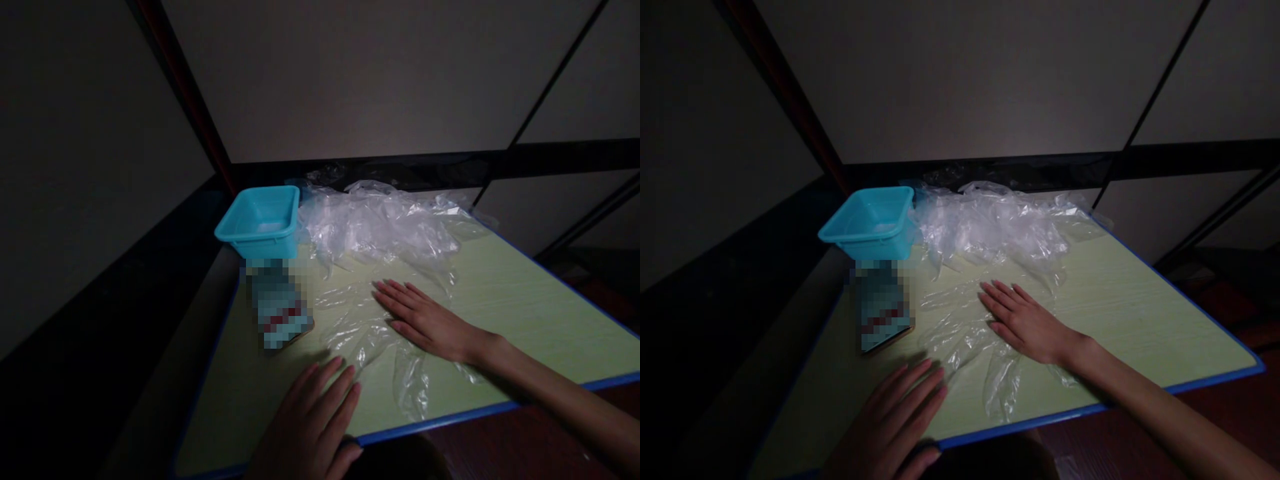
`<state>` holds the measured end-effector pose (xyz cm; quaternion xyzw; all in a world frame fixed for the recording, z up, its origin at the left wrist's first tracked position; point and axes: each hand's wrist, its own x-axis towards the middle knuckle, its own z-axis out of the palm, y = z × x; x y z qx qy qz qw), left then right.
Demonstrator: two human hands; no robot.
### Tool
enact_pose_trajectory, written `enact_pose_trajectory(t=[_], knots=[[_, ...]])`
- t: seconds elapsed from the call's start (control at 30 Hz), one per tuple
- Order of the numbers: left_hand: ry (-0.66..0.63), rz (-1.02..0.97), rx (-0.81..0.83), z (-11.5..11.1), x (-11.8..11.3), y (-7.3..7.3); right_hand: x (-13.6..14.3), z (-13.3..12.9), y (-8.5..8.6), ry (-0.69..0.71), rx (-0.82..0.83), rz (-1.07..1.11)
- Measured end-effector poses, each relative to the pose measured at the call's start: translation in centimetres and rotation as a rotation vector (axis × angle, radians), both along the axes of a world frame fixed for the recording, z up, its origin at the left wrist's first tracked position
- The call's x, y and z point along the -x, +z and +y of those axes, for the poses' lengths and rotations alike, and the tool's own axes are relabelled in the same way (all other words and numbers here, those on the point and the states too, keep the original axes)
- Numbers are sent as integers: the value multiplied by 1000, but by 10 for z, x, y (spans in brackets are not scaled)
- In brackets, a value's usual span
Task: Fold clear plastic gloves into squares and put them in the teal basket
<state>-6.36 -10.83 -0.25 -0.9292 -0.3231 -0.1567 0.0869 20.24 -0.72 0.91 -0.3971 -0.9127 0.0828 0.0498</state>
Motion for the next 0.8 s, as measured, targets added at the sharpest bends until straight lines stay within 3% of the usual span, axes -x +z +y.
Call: enact_pose_trajectory(t=[0.13,0.4,0.8], knots=[[-37,51,0,1,-5,1,3,-3,7,14,-2,26],[-23,-46,69,2,-11,6,15,-27,24,284,62,26],[35,-163,-32,0,-11,4,20,-47,34,326,115,31]])
